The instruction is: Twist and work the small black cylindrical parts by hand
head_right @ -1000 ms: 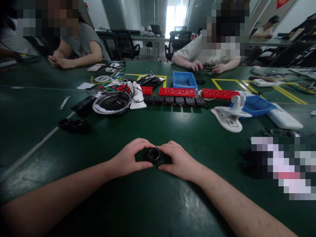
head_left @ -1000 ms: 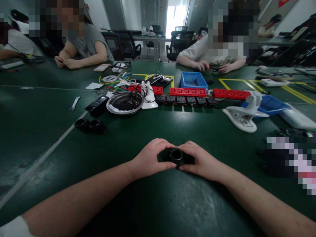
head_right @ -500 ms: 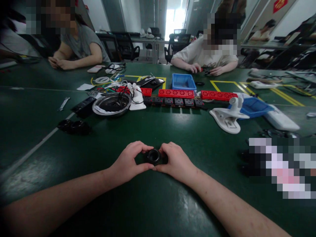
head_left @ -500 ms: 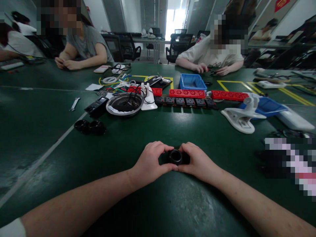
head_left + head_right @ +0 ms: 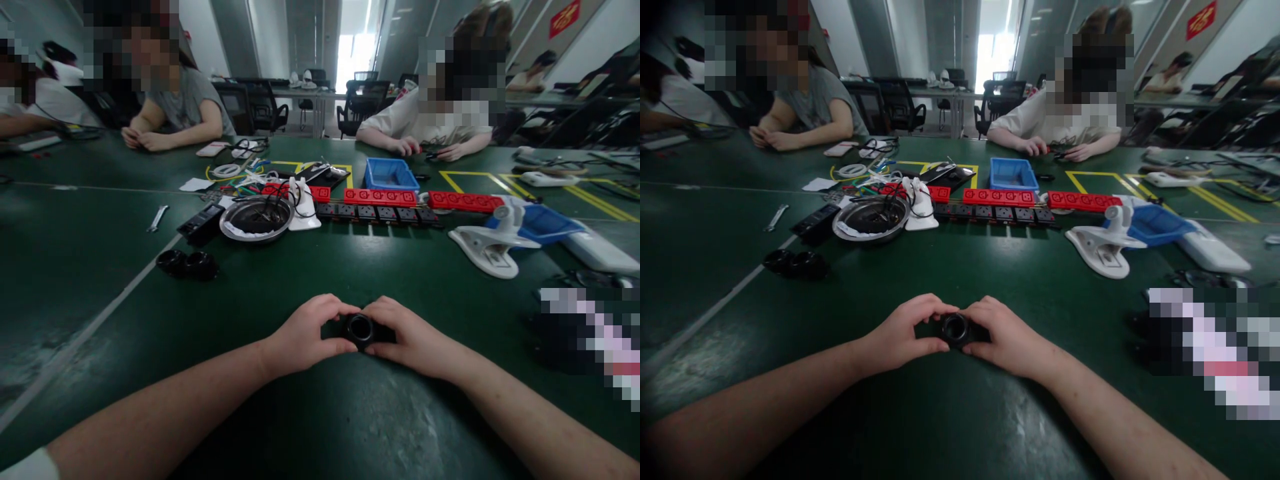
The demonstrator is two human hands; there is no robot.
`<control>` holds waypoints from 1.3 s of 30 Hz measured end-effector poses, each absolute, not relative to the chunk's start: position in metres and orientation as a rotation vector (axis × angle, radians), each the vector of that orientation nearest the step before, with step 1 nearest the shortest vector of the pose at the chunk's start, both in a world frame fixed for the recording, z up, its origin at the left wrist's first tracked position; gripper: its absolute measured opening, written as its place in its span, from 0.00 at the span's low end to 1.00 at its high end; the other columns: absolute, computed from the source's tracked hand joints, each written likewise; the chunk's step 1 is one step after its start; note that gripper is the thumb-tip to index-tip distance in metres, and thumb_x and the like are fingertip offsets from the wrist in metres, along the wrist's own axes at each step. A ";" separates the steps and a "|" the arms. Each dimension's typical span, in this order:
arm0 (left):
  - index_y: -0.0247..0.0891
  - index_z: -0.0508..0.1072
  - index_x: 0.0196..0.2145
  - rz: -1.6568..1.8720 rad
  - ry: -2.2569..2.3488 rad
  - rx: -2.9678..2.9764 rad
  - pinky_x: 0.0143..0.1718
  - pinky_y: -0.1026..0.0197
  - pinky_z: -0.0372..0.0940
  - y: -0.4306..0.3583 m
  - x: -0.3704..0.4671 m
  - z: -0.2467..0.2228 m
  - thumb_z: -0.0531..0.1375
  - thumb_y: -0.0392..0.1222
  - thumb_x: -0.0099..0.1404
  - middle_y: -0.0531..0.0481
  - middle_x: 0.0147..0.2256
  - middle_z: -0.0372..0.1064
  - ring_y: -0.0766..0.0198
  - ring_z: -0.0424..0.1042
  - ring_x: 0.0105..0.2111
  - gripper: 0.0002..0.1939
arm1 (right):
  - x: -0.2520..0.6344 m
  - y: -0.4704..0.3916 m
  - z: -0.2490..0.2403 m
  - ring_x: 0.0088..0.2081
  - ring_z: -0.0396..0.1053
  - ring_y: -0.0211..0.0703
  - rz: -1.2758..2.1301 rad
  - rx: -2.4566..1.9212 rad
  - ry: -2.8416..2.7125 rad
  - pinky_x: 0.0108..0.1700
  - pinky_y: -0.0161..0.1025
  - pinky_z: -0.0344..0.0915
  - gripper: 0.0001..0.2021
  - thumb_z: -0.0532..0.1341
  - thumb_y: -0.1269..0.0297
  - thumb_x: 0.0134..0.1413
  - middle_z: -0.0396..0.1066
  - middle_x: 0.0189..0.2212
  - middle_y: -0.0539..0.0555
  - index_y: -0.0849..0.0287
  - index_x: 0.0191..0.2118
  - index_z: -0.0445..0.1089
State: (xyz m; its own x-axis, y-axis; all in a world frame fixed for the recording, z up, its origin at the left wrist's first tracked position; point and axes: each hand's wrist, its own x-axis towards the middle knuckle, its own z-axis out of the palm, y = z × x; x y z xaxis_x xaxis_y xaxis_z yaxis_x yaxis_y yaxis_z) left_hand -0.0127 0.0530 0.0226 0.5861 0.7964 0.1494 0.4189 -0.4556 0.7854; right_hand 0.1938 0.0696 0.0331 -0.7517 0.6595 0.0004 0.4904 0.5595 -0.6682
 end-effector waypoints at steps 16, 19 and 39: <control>0.40 0.65 0.44 0.746 1.013 2.084 0.40 0.59 0.60 0.049 -0.008 0.016 0.62 0.41 0.52 0.50 0.38 0.64 0.62 0.63 0.39 0.20 | 0.188 0.061 0.032 0.38 0.60 0.47 0.718 -1.111 -2.578 0.40 0.43 0.56 0.21 0.64 0.58 0.41 0.65 0.37 0.54 0.57 0.43 0.63; 0.40 0.64 0.46 0.745 0.947 2.106 0.44 0.58 0.58 0.048 -0.009 0.017 0.61 0.41 0.55 0.49 0.41 0.64 0.61 0.62 0.42 0.21 | 0.195 0.068 0.034 0.38 0.61 0.44 0.942 -1.034 -2.567 0.40 0.40 0.57 0.13 0.63 0.66 0.43 0.66 0.34 0.52 0.58 0.38 0.65; 0.37 0.66 0.38 0.775 1.183 2.127 0.37 0.60 0.59 0.044 -0.005 0.013 0.65 0.47 0.48 0.51 0.34 0.64 0.62 0.64 0.36 0.20 | 0.188 0.062 0.027 0.37 0.63 0.52 0.554 -1.329 -2.623 0.39 0.47 0.57 0.40 0.62 0.36 0.24 0.65 0.34 0.57 0.61 0.43 0.62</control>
State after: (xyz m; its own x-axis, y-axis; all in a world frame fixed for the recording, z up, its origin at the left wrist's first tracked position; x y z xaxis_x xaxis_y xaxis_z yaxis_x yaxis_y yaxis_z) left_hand -0.0046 0.0439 0.0133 0.4383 0.8748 0.2063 0.5382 -0.4393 0.7193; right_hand 0.1882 0.0625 0.0268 -0.5968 0.8017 -0.0330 0.7466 0.5397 -0.3889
